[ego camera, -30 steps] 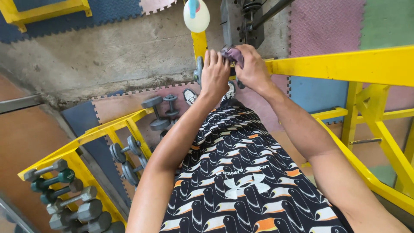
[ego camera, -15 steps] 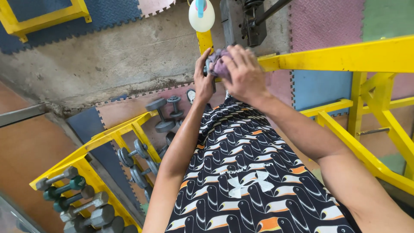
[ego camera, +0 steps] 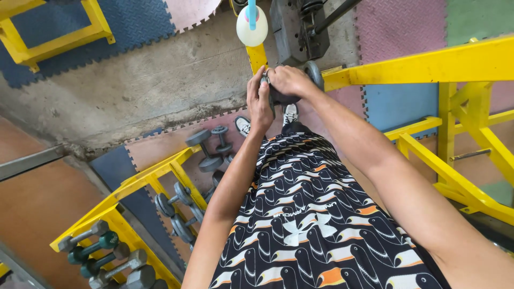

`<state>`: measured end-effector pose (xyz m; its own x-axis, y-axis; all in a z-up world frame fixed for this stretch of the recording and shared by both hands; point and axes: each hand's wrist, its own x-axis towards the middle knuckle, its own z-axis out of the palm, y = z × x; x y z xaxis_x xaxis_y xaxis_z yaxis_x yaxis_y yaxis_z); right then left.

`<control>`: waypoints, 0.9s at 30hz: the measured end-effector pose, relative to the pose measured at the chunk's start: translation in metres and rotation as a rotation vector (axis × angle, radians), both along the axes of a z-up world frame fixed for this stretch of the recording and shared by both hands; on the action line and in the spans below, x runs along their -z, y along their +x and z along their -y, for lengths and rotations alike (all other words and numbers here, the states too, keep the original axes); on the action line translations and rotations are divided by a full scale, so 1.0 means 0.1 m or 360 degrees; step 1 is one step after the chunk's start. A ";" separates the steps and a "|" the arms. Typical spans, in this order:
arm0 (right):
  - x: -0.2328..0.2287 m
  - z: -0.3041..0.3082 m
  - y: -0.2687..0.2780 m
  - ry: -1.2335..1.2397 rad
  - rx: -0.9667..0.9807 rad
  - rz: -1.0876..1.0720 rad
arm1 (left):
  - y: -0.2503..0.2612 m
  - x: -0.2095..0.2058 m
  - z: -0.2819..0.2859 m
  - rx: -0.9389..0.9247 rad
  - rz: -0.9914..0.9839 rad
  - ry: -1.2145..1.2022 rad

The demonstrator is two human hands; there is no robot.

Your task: Cleaning and organizing dumbbells and machine handles in a weight training area.

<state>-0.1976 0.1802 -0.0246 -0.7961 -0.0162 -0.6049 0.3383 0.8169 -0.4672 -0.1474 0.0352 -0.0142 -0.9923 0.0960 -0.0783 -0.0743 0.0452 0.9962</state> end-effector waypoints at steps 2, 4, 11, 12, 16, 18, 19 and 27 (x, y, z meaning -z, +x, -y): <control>-0.14 0.09 0.20 0.0089 0.0011 -0.0199 | 0.00 0.08 0.00 -0.0007 -0.0001 0.0008; -0.26 0.13 0.42 0.0178 0.0014 -0.0391 | -0.01 0.12 0.00 -0.0020 0.0005 0.0014; -0.89 -0.13 0.61 0.0189 -0.0566 -0.1267 | -0.02 0.19 0.01 -0.0013 -0.0018 -0.0034; -1.07 -0.16 0.57 0.0260 -0.0702 -0.1164 | -0.01 0.20 0.01 -0.0010 -0.0028 -0.0036; -0.92 -0.38 0.41 0.0865 -0.1099 -0.1301 | -0.02 0.06 0.02 0.0010 0.0022 -0.0017; -0.87 -0.45 0.34 0.1318 -0.1464 -0.1134 | -0.01 0.07 0.02 0.0008 0.0052 -0.0024; -0.84 -0.46 0.27 0.1319 -0.1464 -0.1133 | 0.00 0.08 0.02 0.0009 0.0052 -0.0023; -0.60 -0.51 0.29 0.1107 -0.1525 -0.0567 | 0.02 0.00 0.03 0.0020 0.0028 -0.0032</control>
